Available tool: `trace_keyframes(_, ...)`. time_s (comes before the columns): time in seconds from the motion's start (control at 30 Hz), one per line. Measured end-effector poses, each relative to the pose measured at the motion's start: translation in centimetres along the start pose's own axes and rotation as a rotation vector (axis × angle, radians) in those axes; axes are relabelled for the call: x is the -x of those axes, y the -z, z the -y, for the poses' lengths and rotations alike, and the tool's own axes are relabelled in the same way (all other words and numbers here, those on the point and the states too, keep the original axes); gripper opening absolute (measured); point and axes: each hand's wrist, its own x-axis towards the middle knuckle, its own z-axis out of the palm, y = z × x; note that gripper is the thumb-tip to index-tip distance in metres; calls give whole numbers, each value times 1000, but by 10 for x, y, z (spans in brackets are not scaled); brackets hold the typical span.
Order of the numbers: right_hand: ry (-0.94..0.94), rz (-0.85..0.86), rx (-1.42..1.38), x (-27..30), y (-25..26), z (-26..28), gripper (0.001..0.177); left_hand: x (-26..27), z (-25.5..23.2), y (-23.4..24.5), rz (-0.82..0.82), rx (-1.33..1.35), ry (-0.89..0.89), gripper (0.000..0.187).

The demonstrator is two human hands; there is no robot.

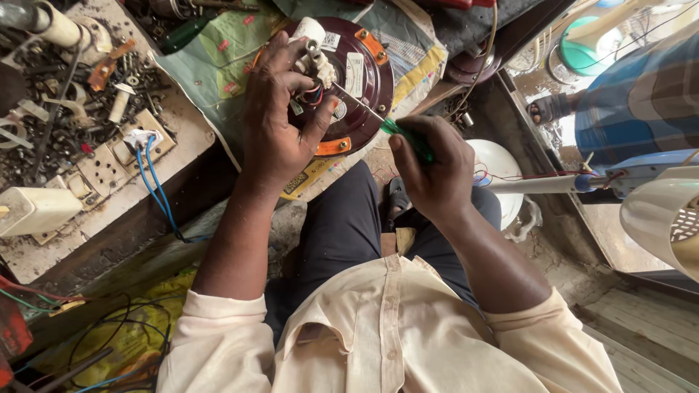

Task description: The person disassembles a ceiling fan motor, removes the rotor, and uses a screwdriver to adjust the internal wiring and components. They then reassemble the motor housing and continue working on the electrical connections.

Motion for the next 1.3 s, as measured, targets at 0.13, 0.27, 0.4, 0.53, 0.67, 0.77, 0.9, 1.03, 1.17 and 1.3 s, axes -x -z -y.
trace_keyframes(0.13,-10,9,-22,-2,-7,-4,14,-1,1,-3,-14,11,2,33)
trace_keyframes(0.27,-110,29,-107,0,-8,-6,14,-3,0,-3,-22,24,16,33)
trace_keyframes(0.4,-162,52,-172,1,-8,-13,13,-4,0,-2,-24,8,18,33)
trace_keyframes(0.53,-347,96,-439,-2,-14,-16,14,-4,-1,-2,-20,12,27,33)
trace_keyframes(0.67,-112,59,-80,-8,-6,-6,9,-3,1,-4,-18,0,29,34)
trace_keyframes(0.77,91,28,71,-14,1,5,11,-2,1,-3,-10,10,36,33)
trace_keyframes(0.9,181,-1,146,-14,4,14,22,-3,0,-2,-9,35,62,30)
trace_keyframes(1.03,218,-34,199,-8,-5,9,27,-3,2,-2,-7,18,47,32)
trace_keyframes(1.17,201,-29,132,1,-10,3,31,-2,4,-2,-3,32,47,31)
trace_keyframes(1.3,206,1,109,4,-10,-3,34,-3,5,-2,3,22,53,31)
